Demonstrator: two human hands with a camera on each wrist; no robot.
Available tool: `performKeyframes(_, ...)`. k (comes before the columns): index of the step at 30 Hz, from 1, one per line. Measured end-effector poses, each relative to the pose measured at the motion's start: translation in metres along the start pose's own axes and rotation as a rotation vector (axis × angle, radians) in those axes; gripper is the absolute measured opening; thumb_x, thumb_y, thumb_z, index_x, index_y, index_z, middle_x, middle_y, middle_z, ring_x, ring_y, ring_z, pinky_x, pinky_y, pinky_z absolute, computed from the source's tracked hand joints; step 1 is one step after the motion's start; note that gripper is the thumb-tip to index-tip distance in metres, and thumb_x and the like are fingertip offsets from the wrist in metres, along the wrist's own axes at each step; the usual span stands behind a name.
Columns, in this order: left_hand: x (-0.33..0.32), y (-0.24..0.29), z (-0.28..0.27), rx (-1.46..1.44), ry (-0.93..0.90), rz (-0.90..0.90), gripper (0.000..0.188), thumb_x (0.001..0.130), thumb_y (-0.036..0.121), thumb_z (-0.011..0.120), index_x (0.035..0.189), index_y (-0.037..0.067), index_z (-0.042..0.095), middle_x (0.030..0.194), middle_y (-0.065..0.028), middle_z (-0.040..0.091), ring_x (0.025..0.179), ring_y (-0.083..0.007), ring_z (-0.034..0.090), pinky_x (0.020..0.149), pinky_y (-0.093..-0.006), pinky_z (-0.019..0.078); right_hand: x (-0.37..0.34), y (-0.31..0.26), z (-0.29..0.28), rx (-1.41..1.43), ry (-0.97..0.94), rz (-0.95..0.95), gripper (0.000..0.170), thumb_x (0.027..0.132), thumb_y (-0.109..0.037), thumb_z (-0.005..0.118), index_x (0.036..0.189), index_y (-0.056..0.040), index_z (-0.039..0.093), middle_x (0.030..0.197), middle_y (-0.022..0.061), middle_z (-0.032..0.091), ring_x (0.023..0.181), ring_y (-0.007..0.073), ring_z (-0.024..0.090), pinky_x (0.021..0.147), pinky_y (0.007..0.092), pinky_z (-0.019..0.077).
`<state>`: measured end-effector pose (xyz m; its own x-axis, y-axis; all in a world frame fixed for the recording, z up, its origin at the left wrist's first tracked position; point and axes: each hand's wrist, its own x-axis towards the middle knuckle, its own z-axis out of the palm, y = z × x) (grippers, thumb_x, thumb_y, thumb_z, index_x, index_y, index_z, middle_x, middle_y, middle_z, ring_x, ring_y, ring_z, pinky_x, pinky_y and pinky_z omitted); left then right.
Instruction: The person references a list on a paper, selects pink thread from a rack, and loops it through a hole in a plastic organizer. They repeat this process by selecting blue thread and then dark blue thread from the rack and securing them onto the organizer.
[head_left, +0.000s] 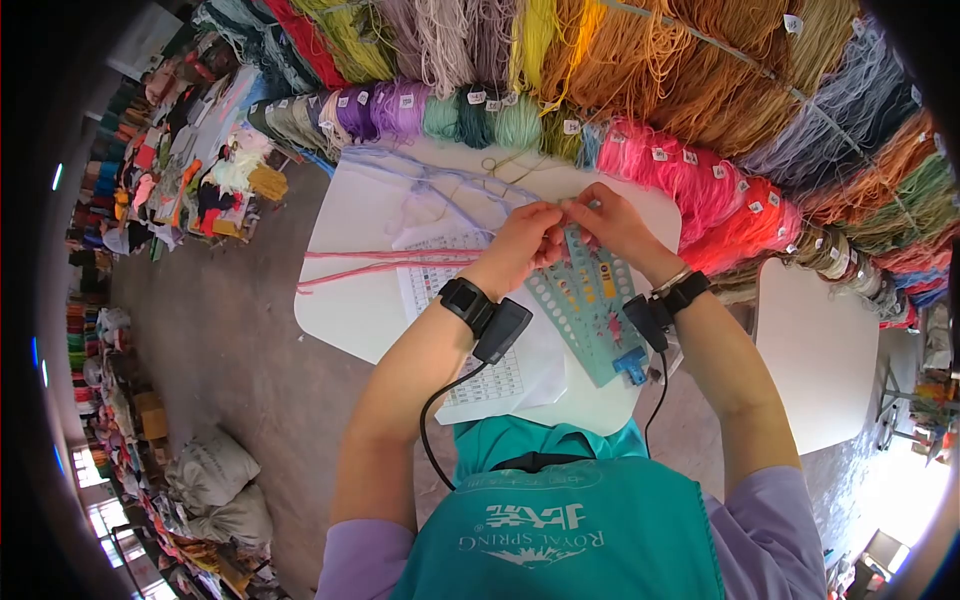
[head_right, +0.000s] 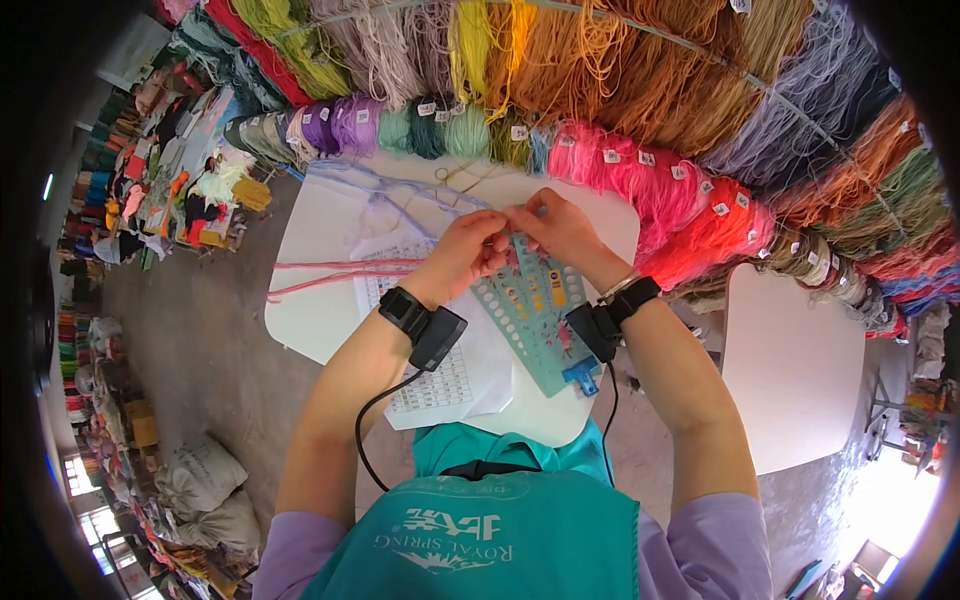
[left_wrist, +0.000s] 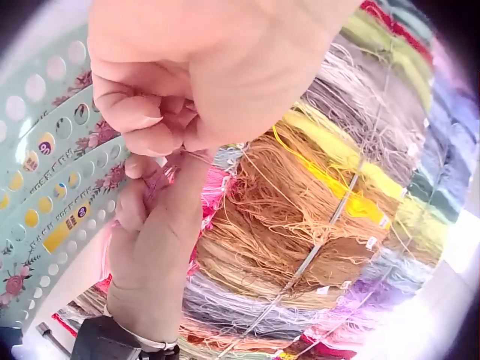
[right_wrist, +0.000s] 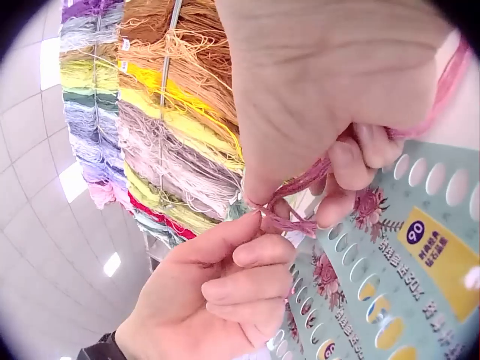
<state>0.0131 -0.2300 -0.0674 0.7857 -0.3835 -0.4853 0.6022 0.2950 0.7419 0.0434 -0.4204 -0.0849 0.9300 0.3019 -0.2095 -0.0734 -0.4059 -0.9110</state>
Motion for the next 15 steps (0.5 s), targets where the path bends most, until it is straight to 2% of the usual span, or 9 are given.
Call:
performKeyframes(3,-0.003,0.003,0.0,0.051,0.024,0.011,0.013,0.098,0.021,0.055,0.093,0.009,0.057,0.07,0.003,0.051,0.056,-0.0087,0.046,0.051,-0.0231,0.0365,0.0,0.001,0.001,-0.002,-0.002,-0.007,0.044,0.091,-0.045,0.066,0.098,-0.0021,0.056,0.069,0.0075,0.066,0.055,0.0127,0.061,0.052,0.0291,0.049)
performKeyframes(6,0.004,0.001,0.0,0.268,0.025,0.11,0.017,0.098,0.021,0.054,0.089,0.008,0.061,0.066,0.0026,0.051,0.053,-0.0087,0.046,0.049,-0.024,0.036,0.001,0.003,-0.003,0.01,-0.036,0.011,0.046,0.09,-0.046,0.066,0.098,-0.0017,0.057,0.073,0.0063,0.064,0.058,0.0106,0.058,0.053,0.028,0.0476)
performKeyframes(9,0.008,0.0,0.005,0.467,0.058,0.21,0.018,0.094,0.02,0.059,0.089,0.004,0.066,0.064,0.0008,0.055,0.053,-0.0083,0.049,0.048,-0.0247,0.0375,0.004,0.004,-0.008,0.143,-0.067,-0.015,0.047,0.089,-0.047,0.068,0.098,-0.0014,0.058,0.077,0.0045,0.062,0.063,0.0086,0.056,0.056,0.0261,0.0464)
performKeyframes(12,0.011,0.0,0.011,0.794,0.152,0.274,0.018,0.088,0.019,0.065,0.095,0.002,0.068,0.066,-0.0038,0.061,0.057,-0.0125,0.057,0.052,-0.0284,0.0436,-0.004,-0.01,-0.012,0.225,-0.111,0.048,0.048,0.088,-0.046,0.07,0.099,-0.0011,0.058,0.079,0.0035,0.061,0.067,0.0083,0.055,0.06,0.0244,0.0463)
performKeyframes(15,0.013,-0.006,0.012,1.056,0.163,0.457,0.021,0.082,0.018,0.07,0.097,0.002,0.068,0.073,-0.0083,0.067,0.063,-0.0184,0.064,0.058,-0.0328,0.0492,-0.006,-0.007,-0.012,0.235,-0.107,-0.011,0.038,0.093,-0.041,0.066,0.105,-0.0061,0.058,0.084,0.0033,0.065,0.069,0.0051,0.054,0.056,0.0203,0.0392)
